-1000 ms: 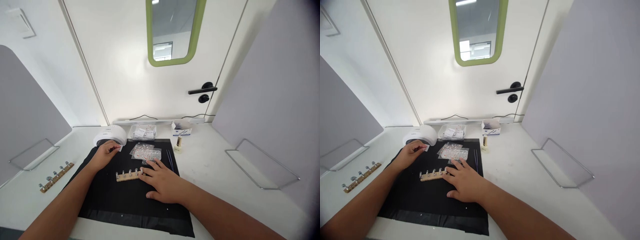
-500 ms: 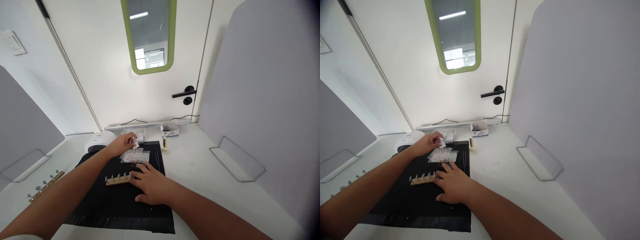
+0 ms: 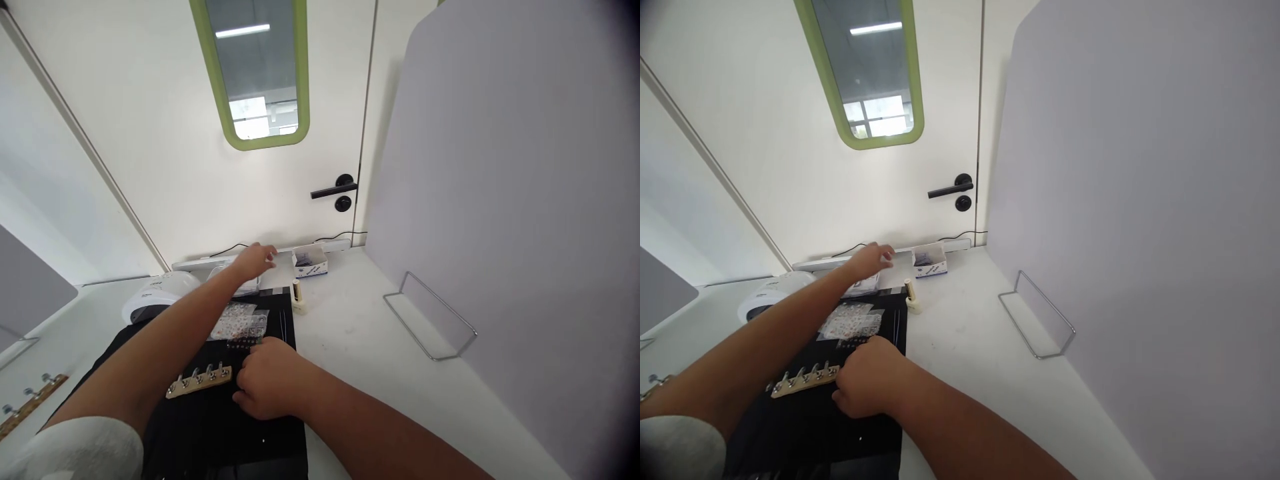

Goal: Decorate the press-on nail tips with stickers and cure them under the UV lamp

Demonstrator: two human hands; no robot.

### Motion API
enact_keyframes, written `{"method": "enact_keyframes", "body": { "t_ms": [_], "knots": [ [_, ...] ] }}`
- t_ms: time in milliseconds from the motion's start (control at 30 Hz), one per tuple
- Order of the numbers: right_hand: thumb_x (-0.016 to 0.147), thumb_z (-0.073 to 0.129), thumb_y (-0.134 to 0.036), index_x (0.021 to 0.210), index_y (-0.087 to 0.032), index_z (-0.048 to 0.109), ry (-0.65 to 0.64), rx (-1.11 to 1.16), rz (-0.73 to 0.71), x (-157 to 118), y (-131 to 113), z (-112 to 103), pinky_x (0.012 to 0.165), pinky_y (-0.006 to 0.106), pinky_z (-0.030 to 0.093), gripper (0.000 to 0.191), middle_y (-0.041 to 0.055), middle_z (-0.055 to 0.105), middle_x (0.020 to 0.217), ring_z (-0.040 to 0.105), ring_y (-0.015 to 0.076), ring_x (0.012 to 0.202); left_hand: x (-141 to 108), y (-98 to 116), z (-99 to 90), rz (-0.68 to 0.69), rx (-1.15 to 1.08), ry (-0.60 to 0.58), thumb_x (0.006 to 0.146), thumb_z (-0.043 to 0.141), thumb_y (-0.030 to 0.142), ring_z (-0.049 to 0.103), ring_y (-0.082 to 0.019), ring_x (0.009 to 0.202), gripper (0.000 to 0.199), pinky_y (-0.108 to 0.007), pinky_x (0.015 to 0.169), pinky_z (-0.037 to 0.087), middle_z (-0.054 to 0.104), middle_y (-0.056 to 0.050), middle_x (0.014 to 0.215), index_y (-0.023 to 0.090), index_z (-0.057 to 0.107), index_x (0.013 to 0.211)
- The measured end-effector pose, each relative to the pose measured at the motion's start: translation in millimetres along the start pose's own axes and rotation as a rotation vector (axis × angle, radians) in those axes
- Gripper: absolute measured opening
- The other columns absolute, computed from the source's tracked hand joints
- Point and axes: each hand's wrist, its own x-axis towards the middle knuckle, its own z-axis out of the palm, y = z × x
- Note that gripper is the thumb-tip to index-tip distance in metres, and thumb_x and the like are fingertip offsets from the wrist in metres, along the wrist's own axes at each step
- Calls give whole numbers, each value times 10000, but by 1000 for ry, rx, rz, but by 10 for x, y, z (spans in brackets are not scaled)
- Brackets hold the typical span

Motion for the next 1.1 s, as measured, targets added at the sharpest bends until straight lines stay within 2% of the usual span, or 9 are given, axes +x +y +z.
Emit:
{"method": "enact_keyframes", "body": {
  "t_ms": [100,167,200,267,400,533,733,967,1100],
  "knots": [
    [915,402,-344,857,-143,757,-45,5,39,-23,9,-61,613,349,462,412,107,758,863,694,257,797,-218,-122,-316,-10,-21,136,879,585,298,551,-270,1100,283,-383,917,432,693,-81,1071,192,638,1137],
    [906,407,-330,851,-143,756,-60,7,73,-41,31,-101,592,326,451,400,113,759,855,700,257,794,-516,-255,-495,-14,-40,175,887,552,373,555,-261,1082,278,-356,908,414,678,-82,1123,198,656,1076],
    [902,414,-325,845,-147,757,-61,-1,101,-51,46,-118,598,322,448,390,114,758,849,702,261,805,-707,-339,-558,-26,-51,179,892,526,411,579,-246,1011,286,-342,874,417,680,-78,1100,197,670,1015],
    [901,433,-350,846,-160,751,-51,-15,146,-70,82,-148,612,318,443,375,104,756,843,702,263,821,-1145,-530,-617,-60,-75,128,876,514,482,596,-209,797,347,-311,760,421,688,-55,853,189,678,789],
    [927,421,-356,815,-166,722,-64,-24,197,-83,135,-178,612,291,405,373,87,744,809,692,231,793,-2040,-914,-473,-250,-156,53,831,541,543,501,-148,547,463,-271,578,354,575,-13,562,177,571,550],
    [932,430,-365,741,-164,687,-89,-24,217,-53,131,-164,585,284,356,378,77,720,750,673,215,747,-2627,-1168,-180,-396,-259,90,823,509,598,250,-90,444,577,-267,489,205,243,45,461,198,258,492],
    [936,427,-357,684,-177,610,-130,-26,303,-2,147,-105,571,281,305,360,62,685,721,645,200,729,-2826,-1313,51,-437,-415,150,850,425,612,157,-86,484,559,-268,487,164,131,46,565,212,129,593],
    [826,470,-202,714,-207,521,-194,31,453,-43,288,-70,545,259,277,123,21,642,733,574,162,671,-2794,-1214,145,-409,-474,33,832,449,617,138,-88,484,578,-277,474,141,137,43,547,207,149,557],
    [770,464,-148,740,-219,476,-231,59,491,-90,385,-70,530,259,268,78,7,619,728,536,156,634,-2780,-1186,177,-406,-453,31,831,465,578,154,-92,483,559,-287,485,134,153,40,544,203,170,541]
  ]
}}
